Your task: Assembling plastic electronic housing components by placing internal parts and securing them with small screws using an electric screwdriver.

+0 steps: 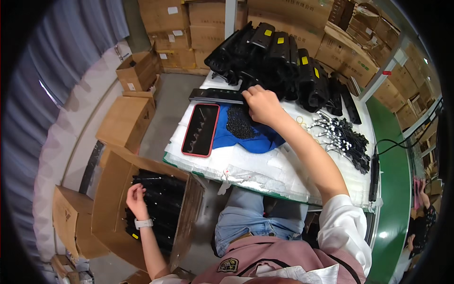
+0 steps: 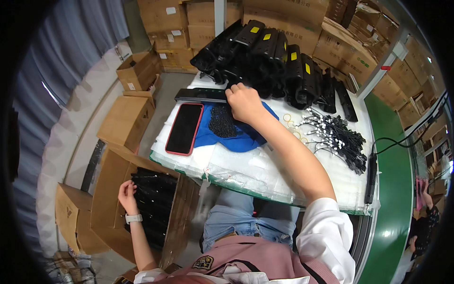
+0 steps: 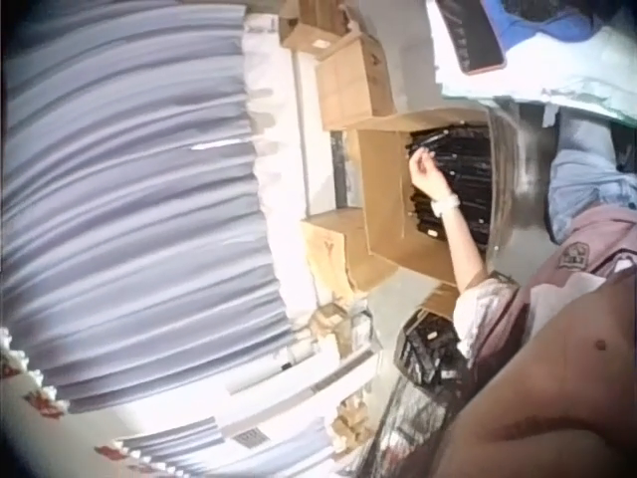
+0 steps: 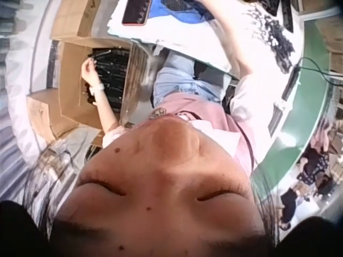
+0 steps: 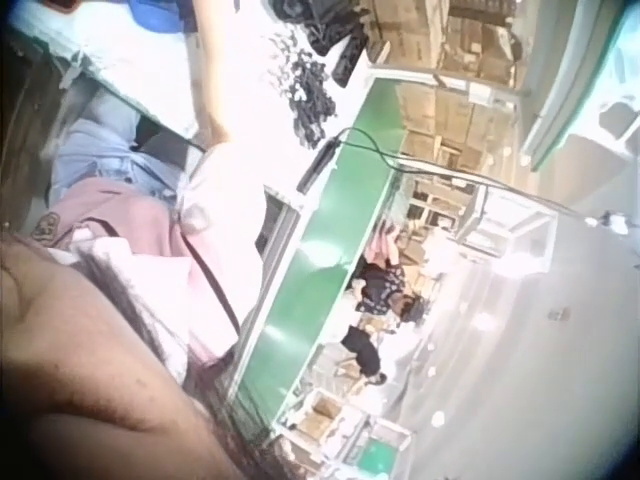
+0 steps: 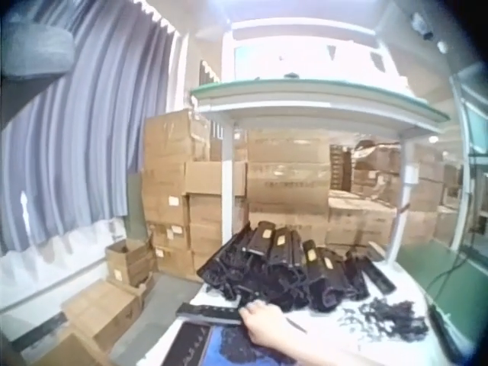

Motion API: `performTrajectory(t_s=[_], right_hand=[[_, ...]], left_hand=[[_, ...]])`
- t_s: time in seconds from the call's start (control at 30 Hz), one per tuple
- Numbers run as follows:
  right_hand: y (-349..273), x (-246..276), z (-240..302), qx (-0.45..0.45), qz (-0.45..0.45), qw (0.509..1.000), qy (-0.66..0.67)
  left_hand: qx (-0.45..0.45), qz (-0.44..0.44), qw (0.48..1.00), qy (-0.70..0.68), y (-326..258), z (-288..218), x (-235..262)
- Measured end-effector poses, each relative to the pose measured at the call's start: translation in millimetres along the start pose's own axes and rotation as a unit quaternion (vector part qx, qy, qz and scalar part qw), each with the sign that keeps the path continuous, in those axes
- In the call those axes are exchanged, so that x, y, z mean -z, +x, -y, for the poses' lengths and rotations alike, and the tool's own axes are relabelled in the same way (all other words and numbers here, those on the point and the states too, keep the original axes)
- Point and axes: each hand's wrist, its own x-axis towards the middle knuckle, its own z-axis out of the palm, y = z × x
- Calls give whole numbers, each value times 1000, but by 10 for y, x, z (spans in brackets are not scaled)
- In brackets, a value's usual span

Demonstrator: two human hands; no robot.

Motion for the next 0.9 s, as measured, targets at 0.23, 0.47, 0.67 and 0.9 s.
performTrajectory(t_s=[0.23,0.47,0.67,0.9], right_hand=[[283,-219,-231,40,41,994,-93],[209,133,-166,53,-61,990,-115],[-252,1313,-88,-63,-87,986,126],[-1729,1977,-455,-234,224,888,327]], left_hand=[[-40,63,997,-22,-367,-638,-475],[-37,21,999,-33,-456,-887,-612],[-133,69,982,-119,-552,-1434,-1290],[-501,170,848,-8,-1008,-2157,-2325]])
